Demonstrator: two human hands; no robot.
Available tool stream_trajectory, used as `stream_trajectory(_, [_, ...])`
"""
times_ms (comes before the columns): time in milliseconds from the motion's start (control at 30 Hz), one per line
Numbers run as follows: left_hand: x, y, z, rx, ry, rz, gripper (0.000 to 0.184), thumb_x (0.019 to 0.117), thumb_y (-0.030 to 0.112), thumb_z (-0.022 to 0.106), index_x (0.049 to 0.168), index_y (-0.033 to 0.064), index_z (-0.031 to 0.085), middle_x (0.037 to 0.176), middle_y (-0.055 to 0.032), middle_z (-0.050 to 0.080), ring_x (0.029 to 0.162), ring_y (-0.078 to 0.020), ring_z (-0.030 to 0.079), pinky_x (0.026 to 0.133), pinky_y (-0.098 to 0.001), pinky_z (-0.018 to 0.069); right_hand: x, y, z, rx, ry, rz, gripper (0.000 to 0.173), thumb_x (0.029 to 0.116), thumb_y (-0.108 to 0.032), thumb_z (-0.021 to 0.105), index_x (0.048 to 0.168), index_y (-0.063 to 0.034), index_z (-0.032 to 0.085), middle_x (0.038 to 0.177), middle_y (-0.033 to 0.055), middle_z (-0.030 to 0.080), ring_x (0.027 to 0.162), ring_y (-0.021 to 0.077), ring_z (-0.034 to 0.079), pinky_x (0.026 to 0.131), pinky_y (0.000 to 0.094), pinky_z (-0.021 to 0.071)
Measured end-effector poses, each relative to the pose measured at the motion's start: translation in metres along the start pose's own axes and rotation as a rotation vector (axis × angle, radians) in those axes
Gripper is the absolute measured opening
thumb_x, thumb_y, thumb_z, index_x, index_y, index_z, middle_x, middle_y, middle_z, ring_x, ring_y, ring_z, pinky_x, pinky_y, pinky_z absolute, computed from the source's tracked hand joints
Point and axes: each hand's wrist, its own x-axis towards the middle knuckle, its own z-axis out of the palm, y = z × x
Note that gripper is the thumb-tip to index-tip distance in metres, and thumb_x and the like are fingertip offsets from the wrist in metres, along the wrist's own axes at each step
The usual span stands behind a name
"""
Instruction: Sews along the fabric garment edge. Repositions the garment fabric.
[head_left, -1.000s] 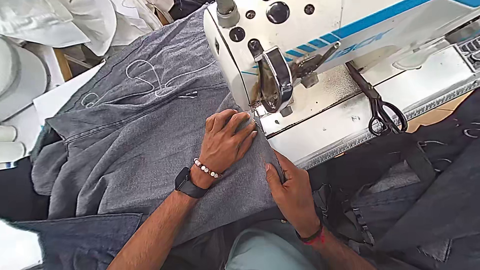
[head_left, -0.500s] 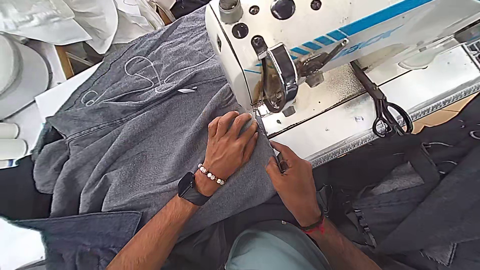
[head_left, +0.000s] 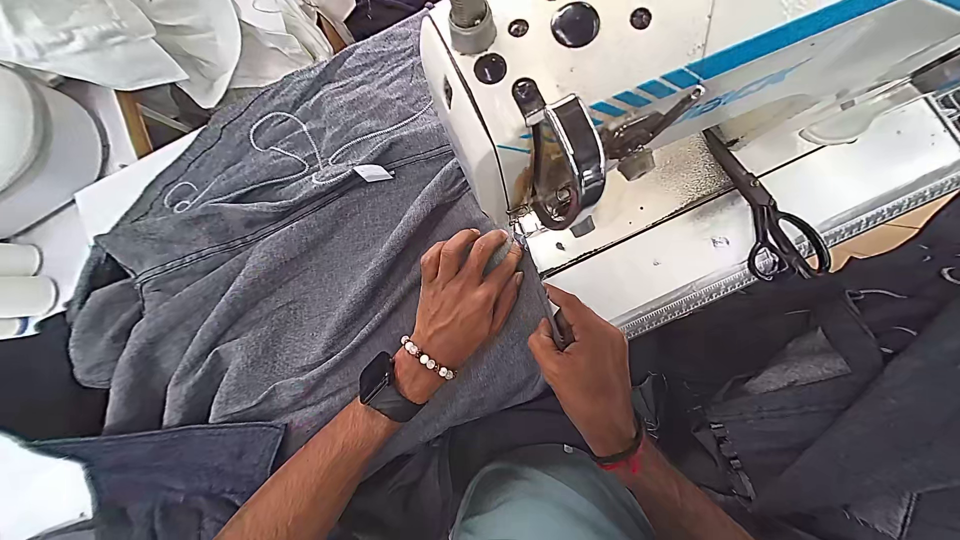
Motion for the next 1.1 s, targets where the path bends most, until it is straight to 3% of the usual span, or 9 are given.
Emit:
stream_trajectory(100, [-0.001, 0.0, 0.003, -0.028, 0.007, -0.015, 0.039, 0.1045, 0.042, 0.048, 0.134, 0.0281, 0.069, 0.145, -0.0017, 0.057, 0.135, -0.0267, 0.046, 0.11, -0.048, 0.0318, 0.002, 0.001, 0.0, -0.007, 0.013, -0.011, 0.037, 0.0881, -0.018, 0.06, 0.12, -0.0094, 0.077, 0.059, -0.0049, 0.057, 0.047, 0.0066, 0.046, 0.045, 0.027, 0.0389])
stream_trajectory(233, [0.001, -0.004, 0.004, -0.032, 0.04, 0.013, 0.037, 0.1048, 0.041, 0.049, 0.132, 0.027, 0.071, 0.145, -0.0015, 0.058, 0.134, -0.026, 0.047, 0.11, -0.0467, 0.0316, 0.003, 0.0, -0.002, -0.024, 0.015, -0.007, 0.037, 0.0868, -0.018, 0.06, 0.12, -0.0124, 0.077, 0.068, -0.0033, 0.064, 0.052, 0.0072, 0.051, 0.047, 0.0285, 0.0422])
stream_trajectory(400, [-0.001, 0.001, 0.004, -0.031, 0.021, -0.021, 0.039, 0.1043, 0.042, 0.048, 0.133, 0.0268, 0.07, 0.144, -0.0016, 0.058, 0.134, -0.0261, 0.047, 0.11, -0.0477, 0.0315, 0.008, 0.001, 0.0, -0.009, 0.031, -0.005, 0.034, 0.0877, -0.018, 0.061, 0.116, -0.0107, 0.078, 0.062, -0.0046, 0.06, 0.05, 0.0065, 0.048, 0.047, 0.0275, 0.0411])
stream_trajectory(600, [-0.001, 0.001, 0.004, -0.026, 0.02, -0.016, 0.038, 0.1044, 0.042, 0.048, 0.13, 0.0263, 0.071, 0.146, -0.0003, 0.057, 0.135, -0.0254, 0.046, 0.111, -0.0473, 0.0314, 0.016, -0.001, 0.0, -0.048, 0.043, 0.012, 0.03, 0.0865, -0.021, 0.064, 0.111, -0.0156, 0.079, 0.068, -0.0042, 0.065, 0.053, 0.0068, 0.053, 0.049, 0.0291, 0.044])
stream_trajectory(733, [0.004, -0.012, 0.005, -0.04, 0.064, 0.057, 0.034, 0.1038, 0.042, 0.052, 0.125, 0.0276, 0.074, 0.138, -0.0018, 0.062, 0.128, -0.0263, 0.05, 0.108, -0.0462, 0.0324, 0.026, -0.007, 0.001, -0.085, 0.059, -0.001, 0.026, 0.0865, -0.019, 0.066, 0.108, -0.0153, 0.079, 0.074, -0.0018, 0.068, 0.056, 0.0099, 0.056, 0.051, 0.0319, 0.0465])
stream_trajectory(833, [0.01, -0.024, 0.003, -0.024, 0.085, 0.142, 0.031, 0.103, 0.041, 0.055, 0.121, 0.0283, 0.076, 0.132, -0.0019, 0.065, 0.126, -0.0267, 0.052, 0.107, -0.0462, 0.0342, 0.031, -0.009, 0.009, -0.141, 0.054, -0.025, 0.028, 0.0894, -0.02, 0.063, 0.113, -0.0151, 0.077, 0.08, 0.001, 0.071, 0.061, 0.015, 0.062, 0.053, 0.0365, 0.0488])
stream_trajectory(900, [0.009, -0.019, 0.001, -0.025, 0.058, 0.108, 0.033, 0.1037, 0.04, 0.053, 0.125, 0.0277, 0.074, 0.136, -0.0024, 0.063, 0.13, -0.0275, 0.05, 0.109, -0.0474, 0.0341, 0.025, -0.007, 0.01, -0.174, 0.048, -0.091, 0.031, 0.0928, -0.021, 0.061, 0.118, -0.0094, 0.074, 0.074, 0.0035, 0.07, 0.059, 0.0182, 0.065, 0.05, 0.0384, 0.0505])
stream_trajectory(1000, [-0.003, 0.003, 0.003, -0.064, 0.002, -0.035, 0.04, 0.1056, 0.038, 0.046, 0.139, 0.0261, 0.066, 0.15, -0.0021, 0.055, 0.139, -0.0273, 0.045, 0.112, -0.0475, 0.0345, 0.007, -0.001, -0.001, -0.098, -0.042, -0.101, 0.035, 0.0953, -0.021, 0.056, 0.122, -0.0041, 0.071, 0.057, -0.0011, 0.058, 0.046, 0.0126, 0.054, 0.044, 0.0322, 0.0446])
stream_trajectory(1100, [-0.002, -0.001, 0.006, -0.088, 0.013, -0.03, 0.041, 0.1048, 0.041, 0.047, 0.138, 0.0276, 0.067, 0.149, -0.0024, 0.056, 0.139, -0.0272, 0.045, 0.113, -0.0478, 0.0331, -0.005, -0.001, -0.015, -0.002, -0.044, -0.077, 0.036, 0.0963, -0.02, 0.055, 0.124, -0.0053, 0.073, 0.055, -0.0054, 0.055, 0.042, 0.0051, 0.045, 0.041, 0.0258, 0.0387])
